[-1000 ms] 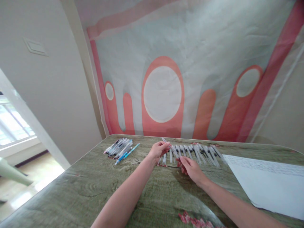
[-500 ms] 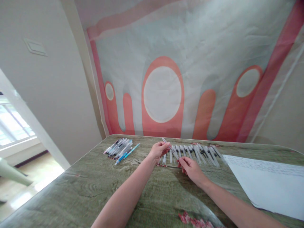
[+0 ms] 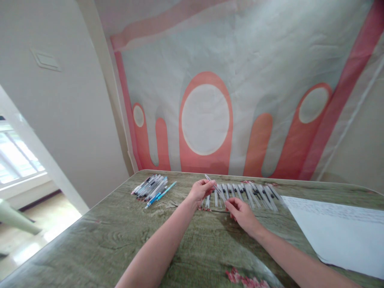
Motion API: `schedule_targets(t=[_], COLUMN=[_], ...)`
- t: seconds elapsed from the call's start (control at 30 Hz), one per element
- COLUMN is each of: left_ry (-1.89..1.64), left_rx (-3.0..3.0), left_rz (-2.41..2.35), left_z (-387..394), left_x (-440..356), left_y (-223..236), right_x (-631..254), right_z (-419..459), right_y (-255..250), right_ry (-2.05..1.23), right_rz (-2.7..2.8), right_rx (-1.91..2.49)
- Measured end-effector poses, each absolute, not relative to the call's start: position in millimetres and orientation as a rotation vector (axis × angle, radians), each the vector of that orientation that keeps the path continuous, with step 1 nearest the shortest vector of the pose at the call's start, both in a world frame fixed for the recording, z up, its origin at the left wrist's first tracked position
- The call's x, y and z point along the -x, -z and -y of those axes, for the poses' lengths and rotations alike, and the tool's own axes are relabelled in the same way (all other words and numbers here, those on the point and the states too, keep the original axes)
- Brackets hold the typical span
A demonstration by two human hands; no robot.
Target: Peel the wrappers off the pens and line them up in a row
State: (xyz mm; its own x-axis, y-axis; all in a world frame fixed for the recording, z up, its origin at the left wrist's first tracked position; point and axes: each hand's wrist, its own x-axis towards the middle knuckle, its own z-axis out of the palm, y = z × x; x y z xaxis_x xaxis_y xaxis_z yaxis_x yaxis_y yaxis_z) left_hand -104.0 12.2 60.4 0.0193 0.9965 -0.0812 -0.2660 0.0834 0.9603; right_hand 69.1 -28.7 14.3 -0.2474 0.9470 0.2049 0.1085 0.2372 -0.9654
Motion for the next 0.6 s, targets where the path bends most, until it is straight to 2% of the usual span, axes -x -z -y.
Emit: schedule_targets(t=[0.17,0.6], left_ry=[-1.268,-1.302], left_rx=[-0.949,-0.937], left_rz=[-1.032,-1.051], left_z=[-13.5,-16.9], left_x=[104.7,108.0], left_y=[-58.3,-56.8], right_x=[-69.0,-68.7], right_z=[31.2,29.9], right_y=[-18.0,-13.7], right_ry=[-1.215,-1.163], right_rz=[1.58,1.542], right_rx=[1.003,1.033])
